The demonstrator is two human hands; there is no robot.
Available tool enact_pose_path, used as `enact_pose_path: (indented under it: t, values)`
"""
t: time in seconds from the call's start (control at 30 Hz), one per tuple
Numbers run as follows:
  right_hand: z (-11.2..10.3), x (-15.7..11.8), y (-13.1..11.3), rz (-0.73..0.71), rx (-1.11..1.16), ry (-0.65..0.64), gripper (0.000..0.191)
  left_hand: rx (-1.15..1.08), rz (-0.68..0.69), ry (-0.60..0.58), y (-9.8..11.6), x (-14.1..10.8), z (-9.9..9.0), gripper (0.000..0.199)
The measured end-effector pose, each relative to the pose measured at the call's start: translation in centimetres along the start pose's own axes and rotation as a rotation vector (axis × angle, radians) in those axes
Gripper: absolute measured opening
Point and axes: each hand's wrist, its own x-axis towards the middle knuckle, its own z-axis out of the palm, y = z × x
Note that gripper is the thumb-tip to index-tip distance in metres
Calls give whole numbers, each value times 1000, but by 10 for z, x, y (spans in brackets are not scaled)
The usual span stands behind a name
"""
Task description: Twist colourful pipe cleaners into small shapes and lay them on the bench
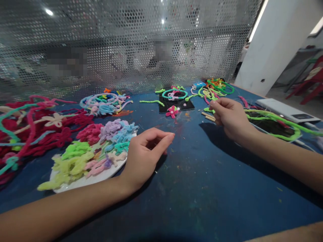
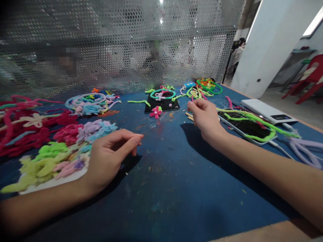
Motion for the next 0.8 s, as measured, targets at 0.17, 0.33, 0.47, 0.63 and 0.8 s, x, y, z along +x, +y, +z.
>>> enact_pose_path:
  t: [0.17, 0.33, 0.47, 0.63, 0.8]
  values:
    - [-6, 9, 1, 58, -28, 69, 23, 80, 104, -76, -2, -6, -1, 13]
    - [-11, -15, -15, -520, -343, 177, 35, 240, 155, -176, -5, -6, 0, 17]
    - [-2, -63, -31, -1142, -657, -35, 74, 351, 182, -308, -9, -5, 0, 13]
    - [25, -102, -19, -884, -498, -692, 80, 419, 400, -422, -13, -7, -2, 16]
    - [32, -96, -16, -394, -390, -771, 50, 351, 370, -419, -10, -7, -2, 15]
